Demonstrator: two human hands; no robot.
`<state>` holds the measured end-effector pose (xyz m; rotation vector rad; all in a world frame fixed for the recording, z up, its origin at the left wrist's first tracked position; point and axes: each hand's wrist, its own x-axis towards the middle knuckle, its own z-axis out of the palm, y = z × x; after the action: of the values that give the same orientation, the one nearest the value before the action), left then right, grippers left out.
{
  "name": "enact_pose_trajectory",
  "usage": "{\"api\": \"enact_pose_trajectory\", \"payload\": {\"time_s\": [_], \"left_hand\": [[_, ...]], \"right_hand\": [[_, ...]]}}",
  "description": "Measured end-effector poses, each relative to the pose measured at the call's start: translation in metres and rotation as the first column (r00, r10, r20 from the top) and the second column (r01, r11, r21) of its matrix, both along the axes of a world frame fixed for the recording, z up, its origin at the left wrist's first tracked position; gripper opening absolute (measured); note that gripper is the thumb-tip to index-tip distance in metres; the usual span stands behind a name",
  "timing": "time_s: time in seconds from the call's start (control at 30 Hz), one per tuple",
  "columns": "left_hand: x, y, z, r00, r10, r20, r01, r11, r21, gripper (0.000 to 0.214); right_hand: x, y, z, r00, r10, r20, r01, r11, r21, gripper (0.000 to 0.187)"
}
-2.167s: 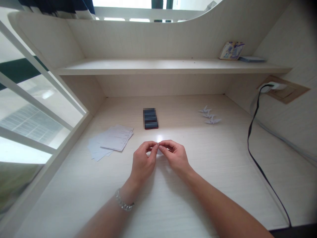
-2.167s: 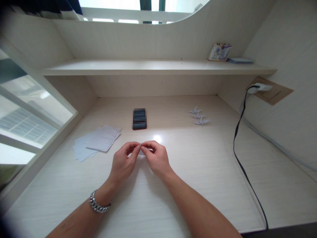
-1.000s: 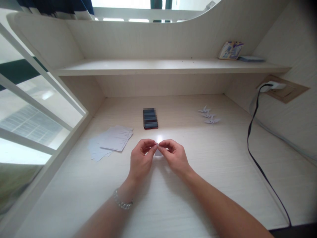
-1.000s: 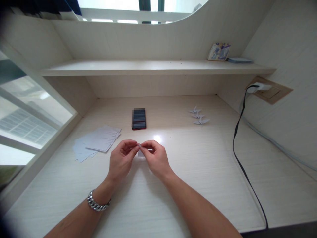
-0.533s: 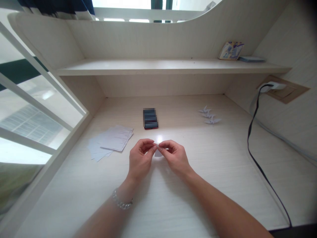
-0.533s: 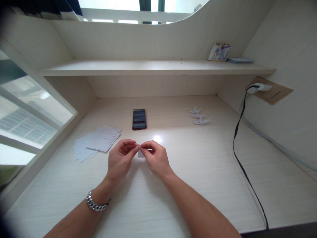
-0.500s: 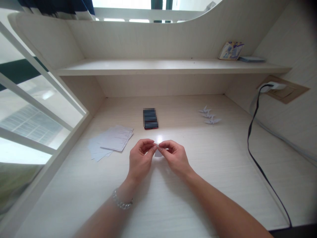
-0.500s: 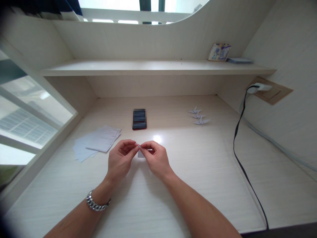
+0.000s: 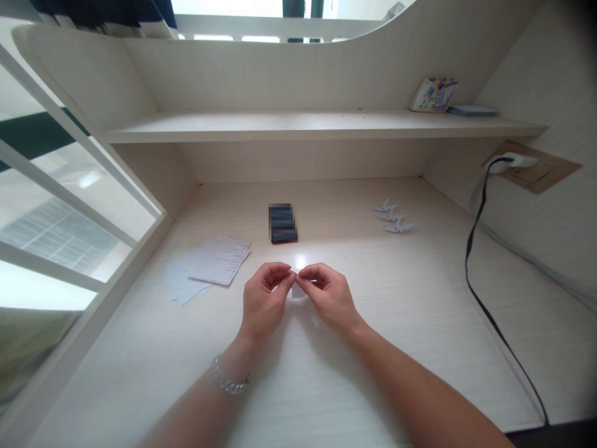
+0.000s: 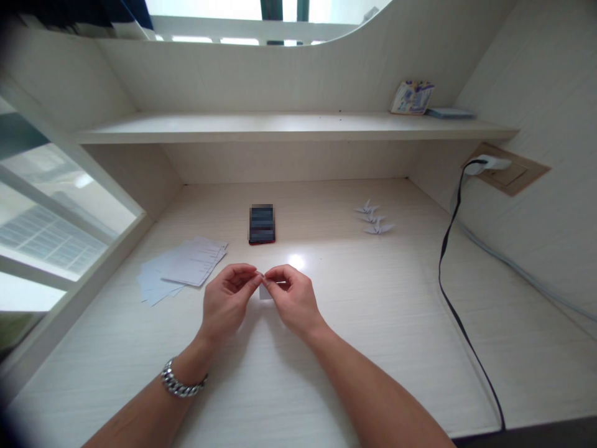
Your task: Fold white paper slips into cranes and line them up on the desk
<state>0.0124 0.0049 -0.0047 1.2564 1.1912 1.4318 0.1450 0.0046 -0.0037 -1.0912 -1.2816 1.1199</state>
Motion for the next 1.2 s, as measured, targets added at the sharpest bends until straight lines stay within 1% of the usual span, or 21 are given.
{"api": "enact_pose_trajectory", "payload": {"time_s": [0.27, 0.37, 0.47, 0.7, 0.83, 1.03, 1.2], "left_hand": [[0.0, 0.001, 0.001, 1.0, 0.021, -0.004, -0.021, 1.0, 0.002, 0.019], [-0.001, 0.002, 0.002, 1.0, 0.024, -0.001, -0.024, 1.0, -0.014, 0.021], [-0.003, 0.003, 0.003, 1.0, 0.014, 0.023, -0.013, 0.998, -0.056, 0.025], [-0.006, 0.005, 0.0, 0.995, -0.087, 0.051, 0.093, 0.986, -0.139, 0.032], [-0.008, 0.006, -0.003, 0.996, -0.074, 0.058, 0.082, 0.983, -0.163, 0.033], [-0.009, 0.008, -0.002, 0.996, -0.053, 0.068, 0.066, 0.977, -0.205, 0.038], [-0.006, 0.006, 0.0, 0.991, -0.111, 0.08, 0.125, 0.971, -0.203, 0.038]], "right_hand": [[0.0, 0.0, -0.001, 1.0, 0.016, 0.026, -0.016, 1.0, -0.015, 0.015], [0.001, 0.001, -0.002, 0.997, 0.072, 0.017, -0.07, 0.996, -0.061, 0.017], [0.002, 0.002, -0.003, 0.993, 0.116, 0.007, -0.115, 0.988, -0.099, 0.019], [0.002, 0.001, -0.001, 0.999, 0.046, 0.026, -0.045, 0.998, -0.039, 0.015], [0.002, 0.002, -0.003, 0.998, 0.06, 0.025, -0.059, 0.996, -0.062, 0.018], [0.003, 0.006, -0.011, 0.983, 0.174, -0.056, -0.181, 0.968, -0.173, 0.029], [0.004, 0.007, -0.006, 0.987, 0.109, -0.115, -0.125, 0.981, -0.145, 0.026]]}}
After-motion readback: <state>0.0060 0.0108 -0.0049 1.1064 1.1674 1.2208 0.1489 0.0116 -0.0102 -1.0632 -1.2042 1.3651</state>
